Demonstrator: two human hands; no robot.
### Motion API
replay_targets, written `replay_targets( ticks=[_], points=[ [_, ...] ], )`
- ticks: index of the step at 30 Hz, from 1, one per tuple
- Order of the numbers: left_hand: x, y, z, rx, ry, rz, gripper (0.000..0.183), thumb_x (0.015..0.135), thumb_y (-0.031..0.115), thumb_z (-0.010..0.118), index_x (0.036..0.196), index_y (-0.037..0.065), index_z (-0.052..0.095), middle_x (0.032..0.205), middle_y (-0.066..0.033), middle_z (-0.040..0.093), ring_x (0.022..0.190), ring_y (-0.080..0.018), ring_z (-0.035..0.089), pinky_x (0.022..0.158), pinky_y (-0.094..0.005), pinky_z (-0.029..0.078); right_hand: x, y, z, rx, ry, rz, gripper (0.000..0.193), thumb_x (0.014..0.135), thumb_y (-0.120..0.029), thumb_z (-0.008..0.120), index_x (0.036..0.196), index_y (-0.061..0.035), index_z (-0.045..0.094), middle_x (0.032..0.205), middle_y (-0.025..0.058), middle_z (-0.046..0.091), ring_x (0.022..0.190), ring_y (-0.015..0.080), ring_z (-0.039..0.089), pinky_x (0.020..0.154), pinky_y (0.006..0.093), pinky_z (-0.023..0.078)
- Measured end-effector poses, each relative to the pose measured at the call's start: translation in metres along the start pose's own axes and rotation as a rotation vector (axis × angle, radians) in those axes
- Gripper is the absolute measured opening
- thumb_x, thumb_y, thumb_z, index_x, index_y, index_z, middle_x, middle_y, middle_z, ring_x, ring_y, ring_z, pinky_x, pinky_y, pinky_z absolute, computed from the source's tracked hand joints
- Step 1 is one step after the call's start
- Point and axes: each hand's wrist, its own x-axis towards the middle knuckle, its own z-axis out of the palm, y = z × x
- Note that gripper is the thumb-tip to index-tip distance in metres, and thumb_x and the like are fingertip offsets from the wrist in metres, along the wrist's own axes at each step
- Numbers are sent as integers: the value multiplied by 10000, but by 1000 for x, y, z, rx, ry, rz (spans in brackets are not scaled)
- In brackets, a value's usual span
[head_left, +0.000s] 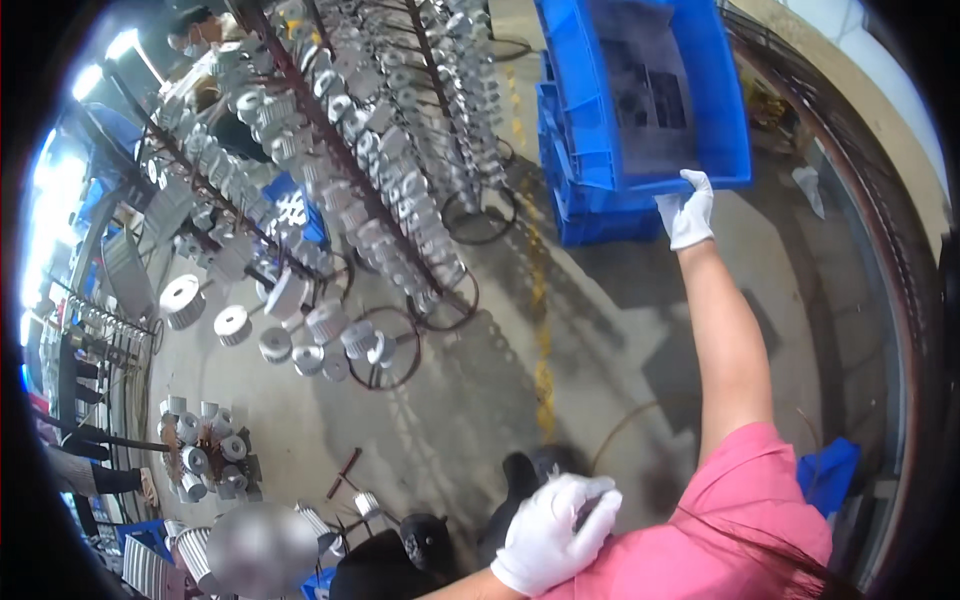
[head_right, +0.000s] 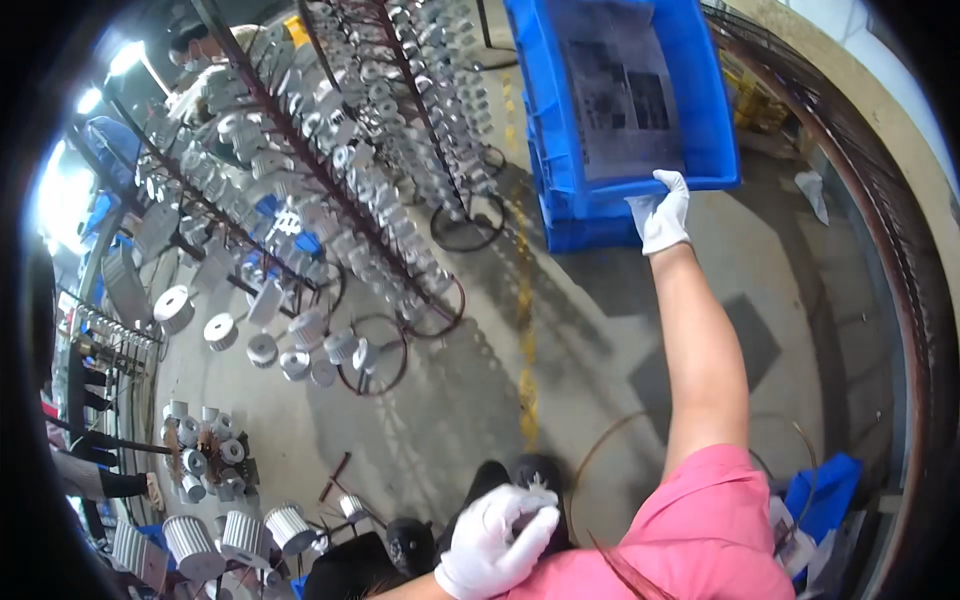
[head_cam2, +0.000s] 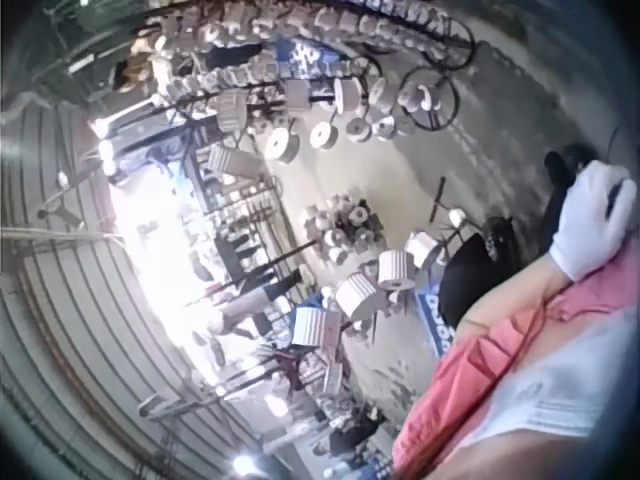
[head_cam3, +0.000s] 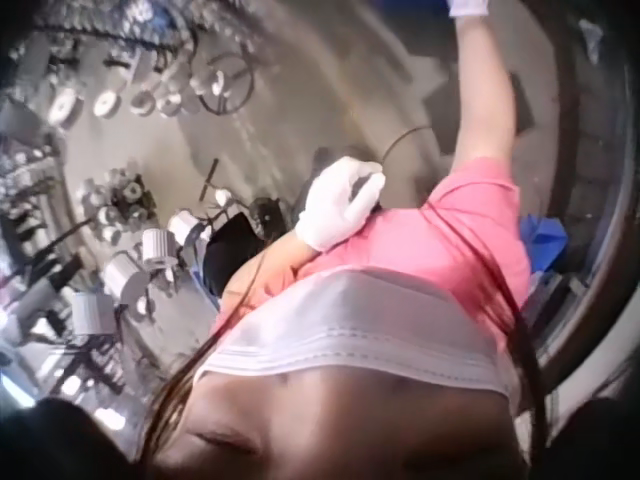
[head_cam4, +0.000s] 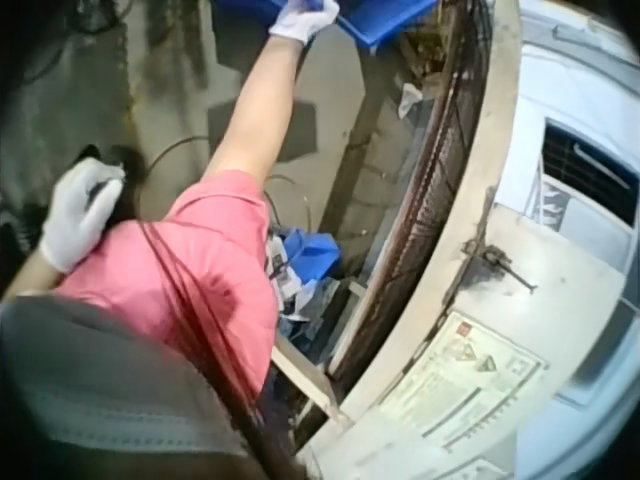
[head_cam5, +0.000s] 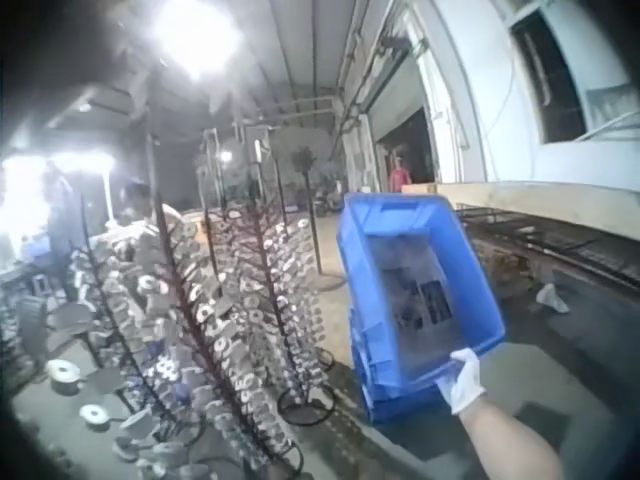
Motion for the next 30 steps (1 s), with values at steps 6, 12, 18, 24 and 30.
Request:
replay_targets(
  ticks=[6, 12, 18, 24, 30],
  points=[
    [-27, 30, 20, -6, 55, 262, 186, 748, 113, 625, 891, 13, 561, 669, -93, 549, 565, -229, 540, 526, -334, 431, -160, -111, -79, -233, -144, 282, 138, 669, -34, 496, 807, -27, 498, 852, 123, 557, 827, 270, 560, 801, 392, 471],
    [-66, 30, 35, -43, 86, 291, 162, 750, 125, 621, 858, 35, 540, 687, -92, 558, 576, -239, 547, 513, -332, 431, -295, -71, -96, -626, 260, 218, 209, 598, -17, 502, 807, -11, 488, 767, 85, 526, 730, 225, 547, 755, 357, 481],
    [-91, 20, 35, 57, 252, 339, 136, 728, 137, 633, 809, 66, 552, 643, -81, 528, 541, -262, 523, 492, -357, 423, -304, 37, -161, -787, 283, 501, 164, 616, -111, 551, 756, -60, 481, 663, 64, 504, 585, 208, 499, 551, 348, 456],
    [-94, 9, 3, 221, 246, 67, 106, 743, 145, 619, 778, 58, 572, 658, -96, 545, 565, -272, 542, 521, -351, 435, -273, 129, -175, -864, 87, 818, 187, 610, -40, 514, 793, -3, 526, 694, 79, 529, 603, 222, 524, 551, 284, 445],
    [-93, -3, -15, 129, 283, -23, 103, 800, 90, 581, 827, -10, 588, 665, -59, 542, 545, -106, 505, 506, -235, 400, -257, 160, -218, -1179, -113, 745, 283, 583, -48, 546, 856, 24, 565, 740, 95, 557, 674, 204, 528, 600, 305, 428]
  ],
)
